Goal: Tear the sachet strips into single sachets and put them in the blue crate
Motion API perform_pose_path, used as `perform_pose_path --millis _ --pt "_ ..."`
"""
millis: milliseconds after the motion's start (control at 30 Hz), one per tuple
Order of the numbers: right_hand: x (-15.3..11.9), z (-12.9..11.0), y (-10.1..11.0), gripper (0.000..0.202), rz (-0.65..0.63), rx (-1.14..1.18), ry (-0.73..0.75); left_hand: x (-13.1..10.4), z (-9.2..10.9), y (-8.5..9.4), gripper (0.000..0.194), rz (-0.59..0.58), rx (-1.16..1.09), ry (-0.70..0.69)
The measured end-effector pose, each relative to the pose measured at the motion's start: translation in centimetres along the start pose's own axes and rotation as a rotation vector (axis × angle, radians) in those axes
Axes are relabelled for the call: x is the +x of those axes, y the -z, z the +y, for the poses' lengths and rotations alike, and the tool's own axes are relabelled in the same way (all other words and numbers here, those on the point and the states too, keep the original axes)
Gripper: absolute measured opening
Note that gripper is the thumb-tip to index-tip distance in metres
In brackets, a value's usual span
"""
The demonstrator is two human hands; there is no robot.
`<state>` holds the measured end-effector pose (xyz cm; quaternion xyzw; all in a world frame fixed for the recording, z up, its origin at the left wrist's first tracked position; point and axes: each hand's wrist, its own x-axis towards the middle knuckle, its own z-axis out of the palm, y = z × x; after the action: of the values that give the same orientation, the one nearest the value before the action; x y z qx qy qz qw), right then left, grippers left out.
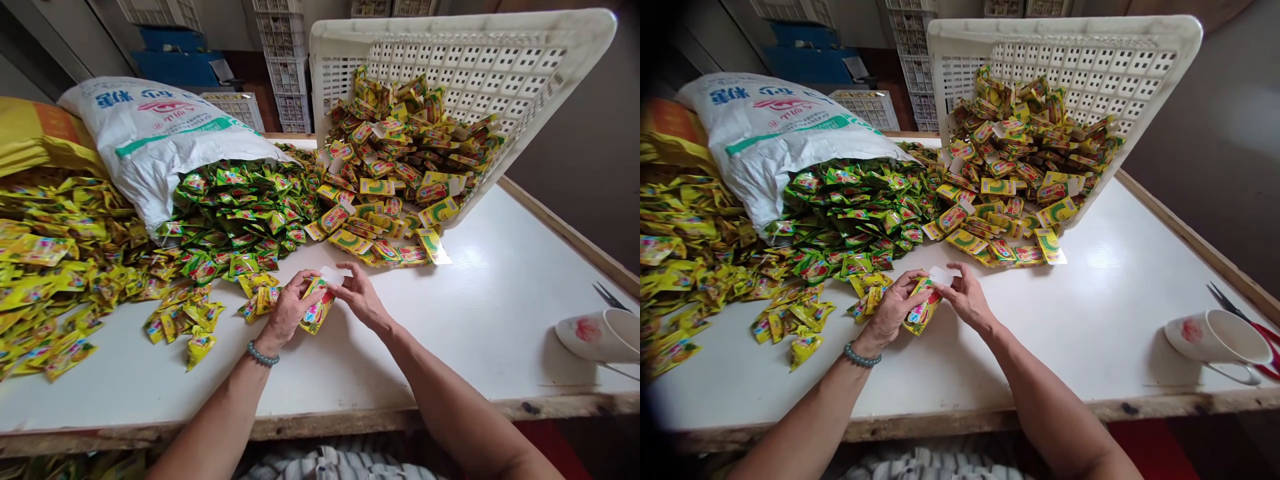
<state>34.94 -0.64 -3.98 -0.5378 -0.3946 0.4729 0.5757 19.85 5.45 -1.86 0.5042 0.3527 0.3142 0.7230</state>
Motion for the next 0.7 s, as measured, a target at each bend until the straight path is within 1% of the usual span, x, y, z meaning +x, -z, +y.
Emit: perform_pose_path --millis 67,167,233,367,567,700 --pt "0.0 -0.4 0.2 0.051 0.013 -0.093 0.020 0.0 0.1 -0.1 0.053 0.043 -0.029 -0.008" --pt "-0.2 -0.8 0.2 0.038 -0.028 -0.161 0.052 -0.1 0.4 -0.3 0.056 0.108 -0.045 -0.008" --pt "-0.3 -1.0 -0.1 0.040 -0.025 -0.126 0.053 -0.3 0.3 -0.3 0.055 0.121 -0.045 -0.009" --pt "-0.4 -1.1 -0.5 0.040 -0.001 -0.069 0.030 -0.3 0.0 -0.1 0.052 0.109 -0.036 -0.012" --pt "-0.2 -1.6 0.0 0.041 -0.005 0.212 -0.096 -0.2 0.1 0.0 0.052 0.099 -0.016 0.018" --pt "-0.2 -1.8 0.6 0.040 -0.049 0.178 -0.154 -0.3 0.3 0.3 0.051 0.088 0.011 0.008"
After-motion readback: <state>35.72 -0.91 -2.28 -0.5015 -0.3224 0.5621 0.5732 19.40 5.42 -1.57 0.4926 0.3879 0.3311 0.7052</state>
